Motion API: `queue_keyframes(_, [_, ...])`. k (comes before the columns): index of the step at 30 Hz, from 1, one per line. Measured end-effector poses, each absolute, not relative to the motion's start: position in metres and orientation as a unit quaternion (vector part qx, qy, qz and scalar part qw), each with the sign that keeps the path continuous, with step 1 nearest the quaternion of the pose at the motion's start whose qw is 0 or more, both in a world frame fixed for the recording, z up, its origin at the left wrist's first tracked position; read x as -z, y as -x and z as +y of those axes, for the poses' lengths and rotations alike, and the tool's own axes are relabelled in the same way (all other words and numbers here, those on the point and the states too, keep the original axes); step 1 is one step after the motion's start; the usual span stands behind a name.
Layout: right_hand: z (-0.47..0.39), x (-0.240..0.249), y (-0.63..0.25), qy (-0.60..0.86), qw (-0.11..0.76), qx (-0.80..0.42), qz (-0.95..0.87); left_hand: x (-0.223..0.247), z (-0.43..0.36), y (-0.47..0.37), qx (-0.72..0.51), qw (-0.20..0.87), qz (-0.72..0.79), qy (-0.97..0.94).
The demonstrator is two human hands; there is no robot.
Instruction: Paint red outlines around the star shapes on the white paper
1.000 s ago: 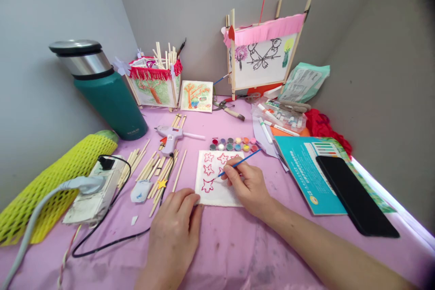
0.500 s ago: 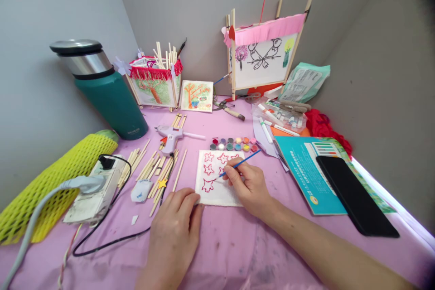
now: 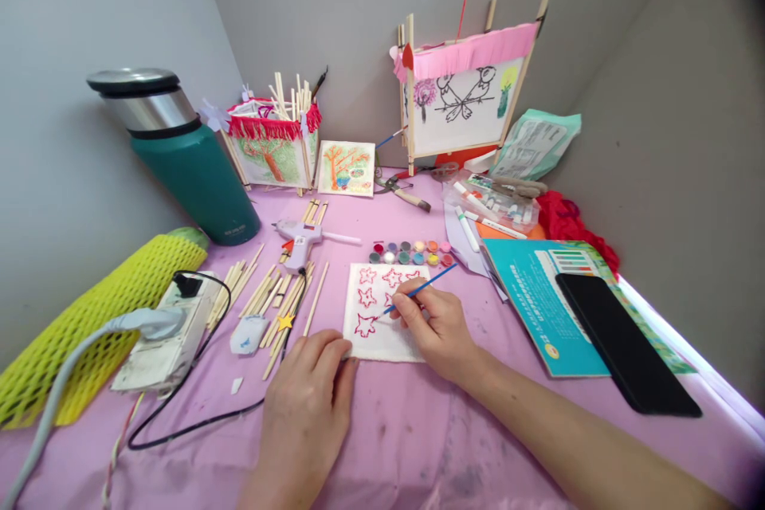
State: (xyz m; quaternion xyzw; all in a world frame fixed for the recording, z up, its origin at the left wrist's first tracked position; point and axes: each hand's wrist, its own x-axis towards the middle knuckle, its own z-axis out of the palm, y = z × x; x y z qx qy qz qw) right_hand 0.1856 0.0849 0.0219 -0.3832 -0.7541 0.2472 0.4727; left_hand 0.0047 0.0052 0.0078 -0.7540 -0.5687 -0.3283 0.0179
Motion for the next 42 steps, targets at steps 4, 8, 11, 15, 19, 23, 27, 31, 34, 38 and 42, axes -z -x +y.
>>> queue_keyframes(4, [0.0851,-0.0211,-0.1857,0.378,0.472,-0.248,-0.757,-0.008,0.0046,-0.0045,0.331,0.019,-0.567,0.754])
queue_keyframes(8, [0.085,-0.0194,-0.1858,0.374,0.481,-0.255,-0.751,-0.0076,0.0042,-0.0048,0.33,0.018,-0.568,0.754])
queue_keyframes(11, [0.0843,-0.019,-0.1856,0.388,0.495,-0.259,-0.733,-0.0072,0.0054,-0.0054,0.329,0.018,-0.571,0.752])
queue_keyframes(15, [0.0844,-0.0197,-0.1852,0.399,0.49,-0.26,-0.73,-0.007,0.006,-0.005,0.327,0.016,-0.57,0.754])
queue_keyframes(19, [0.0852,-0.0206,-0.1849,0.394,0.481,-0.245,-0.743,-0.0074,0.0043,-0.0036,0.328,0.017,-0.571,0.752])
queue_keyframes(23, [0.0848,-0.0205,-0.1849,0.393,0.488,-0.224,-0.747,-0.0078,0.0039,-0.0038,0.325,0.015,-0.572,0.753])
queue_keyframes(27, [0.0845,-0.0201,-0.1851,0.392,0.486,-0.218,-0.75,-0.0078,0.0047,-0.0048,0.327,0.017,-0.572,0.752])
queue_keyframes(31, [0.0847,-0.0201,-0.1854,0.385,0.479,-0.221,-0.757,-0.0077,0.0043,-0.0047,0.325,0.016,-0.572,0.753])
queue_keyframes(34, [0.0847,-0.0202,-0.1857,0.38,0.477,-0.225,-0.76,-0.0079,0.0033,-0.0043,0.326,0.019,-0.572,0.753])
queue_keyframes(38, [0.0848,-0.0202,-0.1858,0.379,0.473,-0.229,-0.762,-0.0083,0.0029,-0.0045,0.327,0.019,-0.573,0.751])
queue_keyframes(42, [0.0849,-0.0211,-0.1853,0.377,0.466,-0.232,-0.766,-0.0085,0.0031,-0.0049,0.324,0.017,-0.575,0.751])
